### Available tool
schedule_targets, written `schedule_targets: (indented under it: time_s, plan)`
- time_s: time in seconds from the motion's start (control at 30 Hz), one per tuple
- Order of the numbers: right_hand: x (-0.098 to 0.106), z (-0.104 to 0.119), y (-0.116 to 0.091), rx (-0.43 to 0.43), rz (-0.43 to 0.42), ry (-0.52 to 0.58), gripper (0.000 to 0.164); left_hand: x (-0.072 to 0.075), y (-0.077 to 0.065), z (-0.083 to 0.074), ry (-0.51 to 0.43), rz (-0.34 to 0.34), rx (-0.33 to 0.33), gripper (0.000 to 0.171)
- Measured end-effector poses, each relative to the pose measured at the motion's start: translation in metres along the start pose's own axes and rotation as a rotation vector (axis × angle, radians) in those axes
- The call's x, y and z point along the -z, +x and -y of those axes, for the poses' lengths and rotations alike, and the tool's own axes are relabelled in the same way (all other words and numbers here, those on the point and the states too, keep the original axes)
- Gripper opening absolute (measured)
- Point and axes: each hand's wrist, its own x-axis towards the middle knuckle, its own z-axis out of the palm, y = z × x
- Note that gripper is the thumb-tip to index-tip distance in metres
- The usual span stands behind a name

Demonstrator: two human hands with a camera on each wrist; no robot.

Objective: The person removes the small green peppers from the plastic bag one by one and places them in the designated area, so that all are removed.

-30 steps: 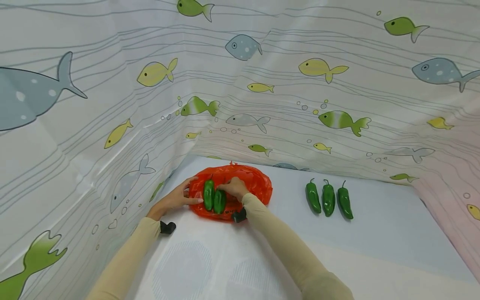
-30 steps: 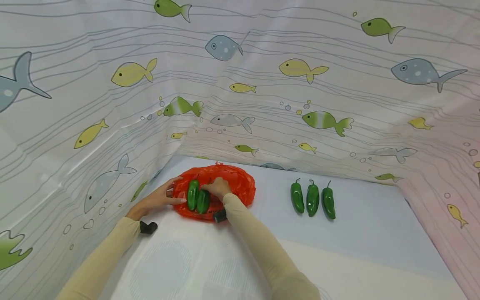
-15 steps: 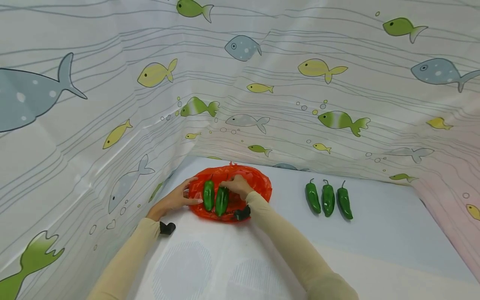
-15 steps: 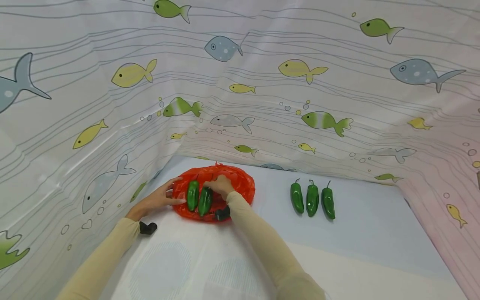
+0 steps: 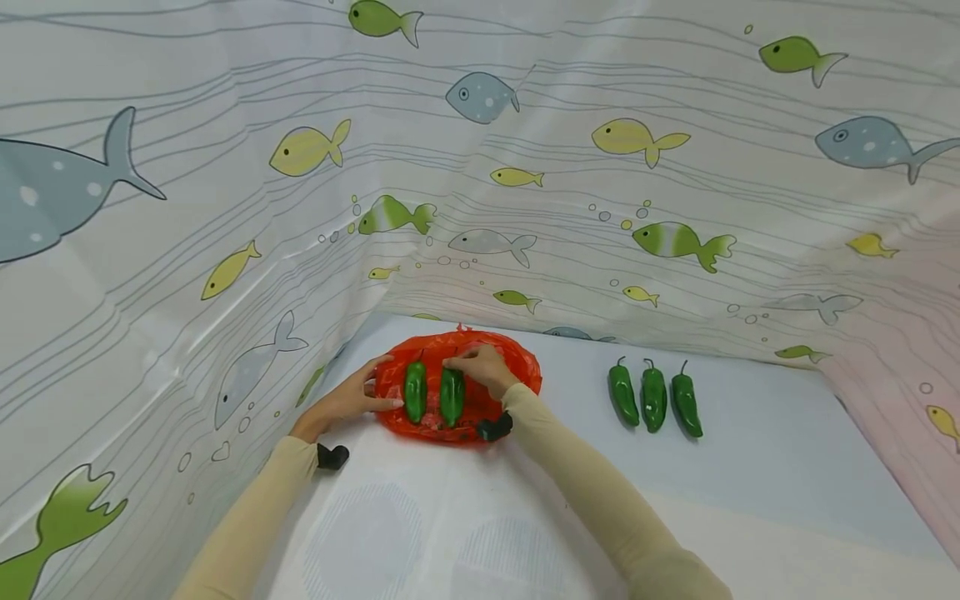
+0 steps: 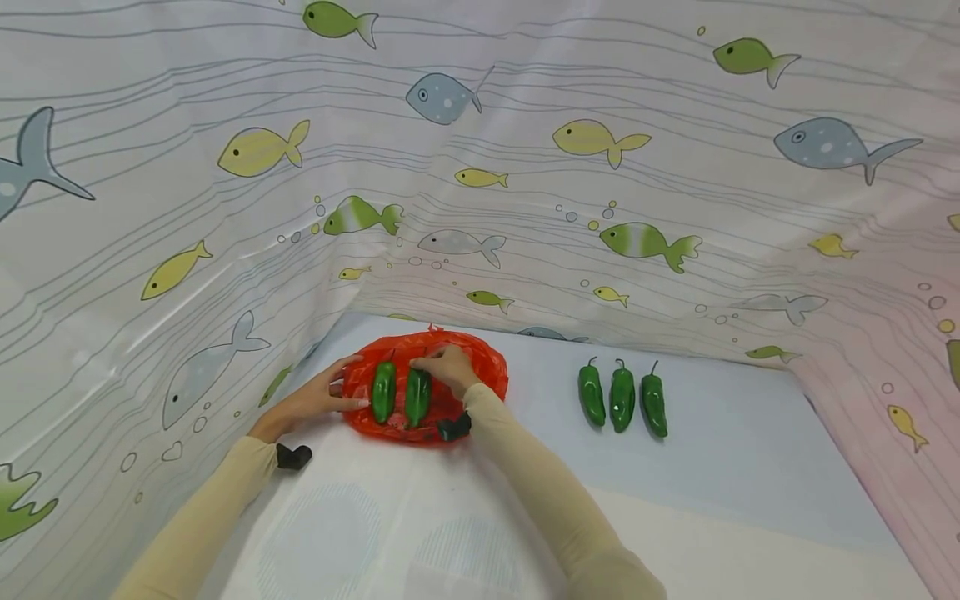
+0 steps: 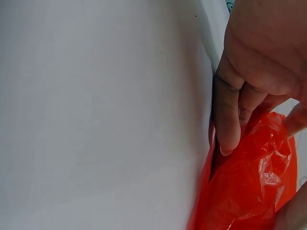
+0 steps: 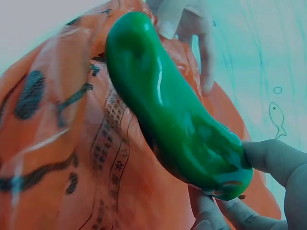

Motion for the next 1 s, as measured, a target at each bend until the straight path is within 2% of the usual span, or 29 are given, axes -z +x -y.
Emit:
schedule_targets:
  time_s: [0.33,0.7,1.0]
  plan:
    - [0.017,-0.004,-0.017,0.031,0.094,0.009,0.025,0.001,0.002,0.003,0.015,0.013,0.01,0.103]
    - [0.035,0.003,-0.027,0.045,0.148,-0.021,0.03,0.002,-0.001,0.0,0.018,0.021,0.005,0.105]
    - [0.049,0.004,-0.034,0.057,0.134,-0.072,0.033,0.003,-0.001,0.001,0.0,0.021,-0.003,0.105]
